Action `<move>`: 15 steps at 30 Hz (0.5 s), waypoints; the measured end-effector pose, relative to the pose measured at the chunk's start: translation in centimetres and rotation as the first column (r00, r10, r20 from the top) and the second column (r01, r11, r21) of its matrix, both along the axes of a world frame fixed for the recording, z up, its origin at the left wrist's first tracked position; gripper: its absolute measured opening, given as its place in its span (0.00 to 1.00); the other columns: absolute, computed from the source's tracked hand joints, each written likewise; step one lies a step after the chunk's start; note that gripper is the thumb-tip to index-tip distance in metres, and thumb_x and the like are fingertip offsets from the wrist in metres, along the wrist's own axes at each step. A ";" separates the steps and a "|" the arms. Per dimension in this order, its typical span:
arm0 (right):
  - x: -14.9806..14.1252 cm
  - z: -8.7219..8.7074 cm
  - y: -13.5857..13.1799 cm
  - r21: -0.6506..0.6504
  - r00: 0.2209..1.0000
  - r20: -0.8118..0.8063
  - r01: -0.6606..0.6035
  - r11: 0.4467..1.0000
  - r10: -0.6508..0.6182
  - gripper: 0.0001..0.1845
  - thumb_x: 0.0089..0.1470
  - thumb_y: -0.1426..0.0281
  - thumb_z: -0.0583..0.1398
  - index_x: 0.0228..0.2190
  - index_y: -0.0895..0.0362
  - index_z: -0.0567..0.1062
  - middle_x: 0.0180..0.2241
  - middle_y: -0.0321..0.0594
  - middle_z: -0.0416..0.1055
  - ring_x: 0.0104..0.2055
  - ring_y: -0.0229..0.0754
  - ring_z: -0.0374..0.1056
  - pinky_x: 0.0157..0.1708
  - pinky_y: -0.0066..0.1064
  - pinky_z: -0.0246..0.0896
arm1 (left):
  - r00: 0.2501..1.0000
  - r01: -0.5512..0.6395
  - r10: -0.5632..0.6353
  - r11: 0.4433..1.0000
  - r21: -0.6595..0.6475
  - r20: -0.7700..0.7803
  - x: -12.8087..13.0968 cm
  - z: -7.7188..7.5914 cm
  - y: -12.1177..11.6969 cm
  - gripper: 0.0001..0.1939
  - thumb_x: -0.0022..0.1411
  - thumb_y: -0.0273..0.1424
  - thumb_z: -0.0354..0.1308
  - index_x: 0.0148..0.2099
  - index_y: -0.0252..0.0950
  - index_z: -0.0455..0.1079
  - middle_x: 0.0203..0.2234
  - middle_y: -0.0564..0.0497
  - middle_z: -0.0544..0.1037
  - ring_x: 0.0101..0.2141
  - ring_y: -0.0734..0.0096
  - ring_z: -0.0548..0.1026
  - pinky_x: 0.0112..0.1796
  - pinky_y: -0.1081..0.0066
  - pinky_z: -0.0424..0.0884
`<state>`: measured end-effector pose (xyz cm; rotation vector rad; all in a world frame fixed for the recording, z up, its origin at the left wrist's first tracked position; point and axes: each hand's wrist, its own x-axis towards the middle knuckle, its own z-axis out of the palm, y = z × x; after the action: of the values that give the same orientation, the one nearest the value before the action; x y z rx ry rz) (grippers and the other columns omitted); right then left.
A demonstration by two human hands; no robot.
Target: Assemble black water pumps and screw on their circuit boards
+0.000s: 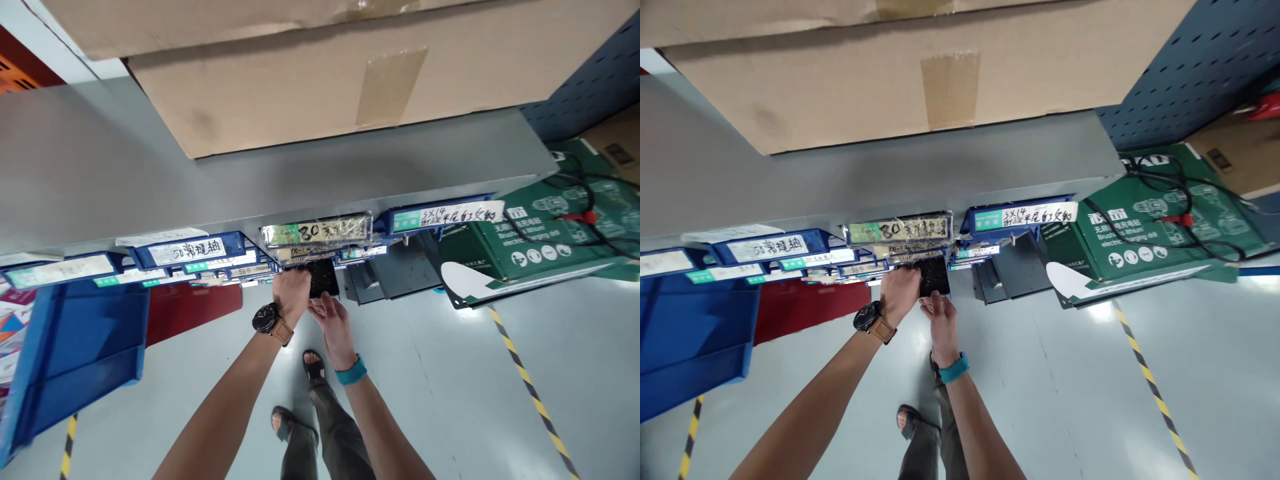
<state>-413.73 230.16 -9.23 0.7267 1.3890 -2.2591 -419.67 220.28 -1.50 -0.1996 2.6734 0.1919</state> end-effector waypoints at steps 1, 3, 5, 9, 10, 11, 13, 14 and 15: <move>0.0 0.0 0.0 -0.003 1.000 -0.002 0.000 1.000 0.000 0.30 0.43 0.41 0.71 0.25 0.57 0.79 0.32 0.44 0.79 0.40 0.49 0.77 0.54 0.46 0.73 | 1.000 0.009 -0.009 1.000 -0.008 -0.003 0.1 0.0 0.0 0.17 0.70 0.21 0.47 0.45 0.25 0.79 0.39 0.29 0.83 0.44 0.42 0.83 0.41 0.57 0.76; 0.0 0.1 0.1 -0.010 1.000 -0.008 0.003 1.000 -0.003 0.28 0.45 0.43 0.71 0.25 0.57 0.79 0.33 0.45 0.79 0.40 0.49 0.77 0.55 0.47 0.73 | 1.000 0.014 -0.015 1.000 -0.019 -0.010 0.1 0.0 0.0 0.16 0.72 0.25 0.48 0.46 0.26 0.78 0.40 0.29 0.83 0.43 0.43 0.83 0.40 0.58 0.76; 0.1 0.1 0.2 -0.018 1.000 -0.015 0.007 1.000 -0.007 0.27 0.48 0.44 0.70 0.25 0.57 0.79 0.33 0.45 0.79 0.41 0.48 0.77 0.55 0.47 0.72 | 1.000 0.018 -0.018 1.000 -0.025 -0.021 0.3 0.1 0.0 0.16 0.74 0.28 0.48 0.48 0.27 0.77 0.39 0.31 0.83 0.43 0.45 0.83 0.39 0.61 0.74; -0.2 -0.1 0.1 -0.049 1.000 -0.019 0.023 0.999 -0.024 0.26 0.49 0.45 0.70 0.26 0.56 0.78 0.34 0.44 0.79 0.45 0.49 0.77 0.57 0.46 0.71 | 0.966 -0.142 0.166 0.981 0.131 -0.196 2.7 0.5 -0.4 0.15 0.75 0.34 0.48 0.47 0.33 0.74 0.33 0.41 0.82 0.35 0.57 0.82 0.33 0.67 0.68; -0.6 -0.2 -0.1 -0.061 1.000 -0.015 0.026 0.998 -0.027 0.26 0.48 0.45 0.70 0.26 0.56 0.78 0.34 0.44 0.79 0.45 0.49 0.77 0.56 0.46 0.72 | 0.929 -0.219 0.277 0.946 0.238 -0.247 4.1 0.4 -0.5 0.14 0.75 0.34 0.49 0.45 0.34 0.74 0.31 0.44 0.81 0.32 0.60 0.80 0.32 0.69 0.67; -1.1 -0.4 -0.4 -0.074 1.000 -0.010 0.029 0.997 -0.030 0.26 0.48 0.45 0.70 0.27 0.56 0.77 0.34 0.43 0.79 0.45 0.50 0.77 0.56 0.46 0.72 | 0.877 -0.293 0.400 0.885 0.362 -0.268 6.0 0.3 -0.6 0.13 0.74 0.35 0.50 0.43 0.35 0.73 0.29 0.47 0.80 0.30 0.63 0.78 0.32 0.70 0.66; -2.8 -0.8 -1.2 -0.098 1.000 -0.007 0.030 0.995 -0.030 0.24 0.50 0.45 0.68 0.27 0.55 0.76 0.34 0.41 0.79 0.45 0.49 0.78 0.55 0.45 0.73 | 0.759 -0.422 0.626 0.682 0.598 -0.179 11.0 -0.6 -0.7 0.15 0.72 0.39 0.50 0.38 0.37 0.71 0.25 0.51 0.76 0.26 0.68 0.73 0.30 0.71 0.65; -3.9 -0.9 -1.6 -0.105 1.000 -0.011 0.026 0.994 -0.028 0.23 0.52 0.46 0.66 0.28 0.54 0.75 0.35 0.41 0.78 0.45 0.49 0.78 0.54 0.45 0.73 | 0.697 -0.495 0.712 0.559 0.665 -0.079 13.9 -1.2 -0.6 0.17 0.71 0.43 0.51 0.36 0.37 0.70 0.23 0.53 0.74 0.24 0.69 0.71 0.29 0.71 0.65; -5.1 -1.1 -2.0 -0.107 1.000 -0.019 0.020 0.994 -0.022 0.21 0.53 0.48 0.65 0.28 0.53 0.75 0.36 0.40 0.78 0.46 0.48 0.78 0.54 0.44 0.73 | 0.637 -0.569 0.770 0.431 0.701 0.043 17.1 -2.0 -0.6 0.19 0.70 0.46 0.53 0.33 0.37 0.69 0.21 0.54 0.71 0.24 0.69 0.69 0.28 0.71 0.64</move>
<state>-418.85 228.16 -10.33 0.6885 1.2642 -2.3427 -402.60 219.70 -3.45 -1.1000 2.4016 1.5231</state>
